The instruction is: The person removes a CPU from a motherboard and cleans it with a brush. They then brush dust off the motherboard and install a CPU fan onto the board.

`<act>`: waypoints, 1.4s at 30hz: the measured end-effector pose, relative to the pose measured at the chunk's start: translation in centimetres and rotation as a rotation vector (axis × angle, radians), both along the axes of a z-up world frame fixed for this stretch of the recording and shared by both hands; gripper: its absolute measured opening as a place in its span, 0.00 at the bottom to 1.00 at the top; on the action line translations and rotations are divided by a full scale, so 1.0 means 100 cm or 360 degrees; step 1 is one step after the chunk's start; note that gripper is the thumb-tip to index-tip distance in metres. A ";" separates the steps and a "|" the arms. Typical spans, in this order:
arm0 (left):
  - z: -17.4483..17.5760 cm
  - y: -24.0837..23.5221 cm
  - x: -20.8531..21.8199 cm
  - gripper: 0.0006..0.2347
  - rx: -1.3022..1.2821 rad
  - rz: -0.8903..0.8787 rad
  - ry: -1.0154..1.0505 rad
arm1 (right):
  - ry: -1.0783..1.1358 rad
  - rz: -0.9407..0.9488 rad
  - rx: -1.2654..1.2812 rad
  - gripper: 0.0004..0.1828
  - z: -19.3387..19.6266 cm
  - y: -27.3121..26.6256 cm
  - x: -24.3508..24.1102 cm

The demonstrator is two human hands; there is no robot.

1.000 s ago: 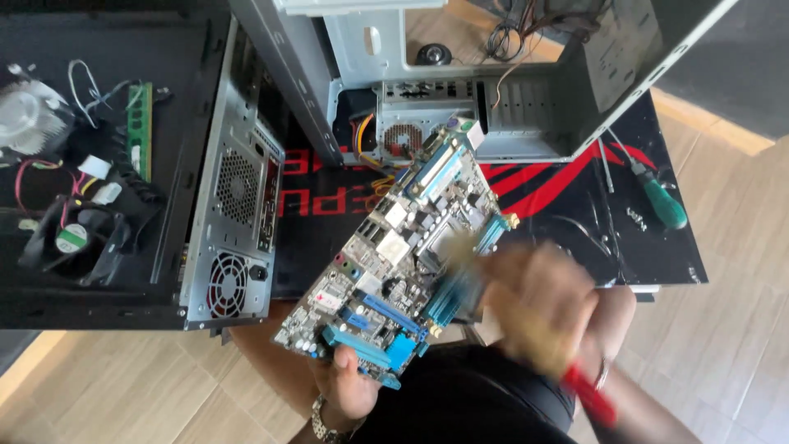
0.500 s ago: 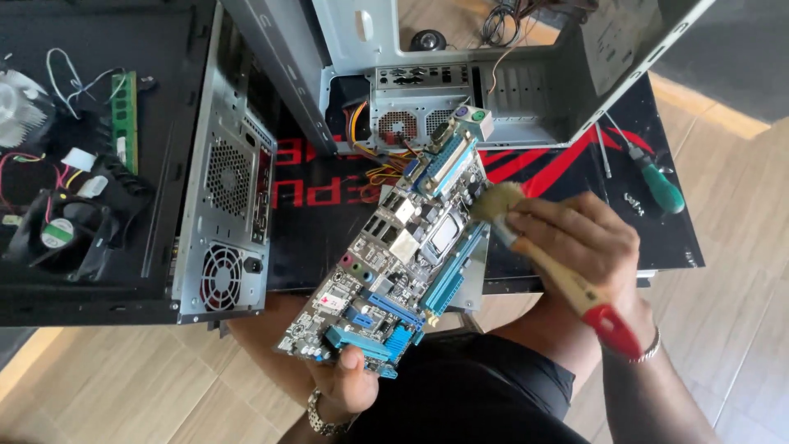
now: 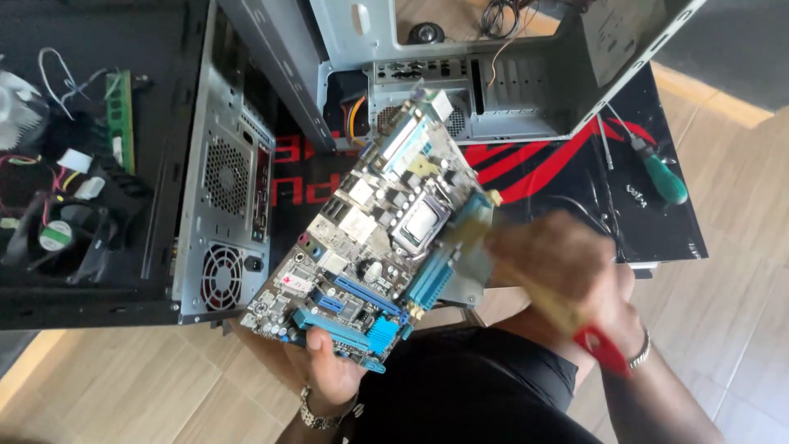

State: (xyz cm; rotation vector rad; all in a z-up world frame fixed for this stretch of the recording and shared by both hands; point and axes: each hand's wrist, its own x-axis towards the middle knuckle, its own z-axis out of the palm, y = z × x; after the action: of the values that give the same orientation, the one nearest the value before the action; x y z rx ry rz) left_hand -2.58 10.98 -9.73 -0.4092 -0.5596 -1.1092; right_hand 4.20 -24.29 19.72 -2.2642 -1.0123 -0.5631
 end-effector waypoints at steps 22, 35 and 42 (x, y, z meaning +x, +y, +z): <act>0.025 -0.015 0.015 0.10 0.2378 0.2977 0.0299 | 0.0094 0.0263 0.0231 0.11 0.010 0.028 -0.002; 0.232 -0.064 0.063 0.28 0.2888 0.2420 0.0791 | 0.0660 -0.0961 0.1097 0.22 -0.033 -0.021 -0.034; 0.193 -0.049 0.074 0.21 0.2778 0.2424 0.0134 | 0.0770 -0.1315 0.0432 0.29 -0.077 -0.049 -0.005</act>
State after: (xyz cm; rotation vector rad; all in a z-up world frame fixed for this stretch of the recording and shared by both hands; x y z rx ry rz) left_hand 4.87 6.09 9.54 1.3263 0.3555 0.2127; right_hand 3.67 -29.23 12.06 -2.3277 0.2532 -0.3961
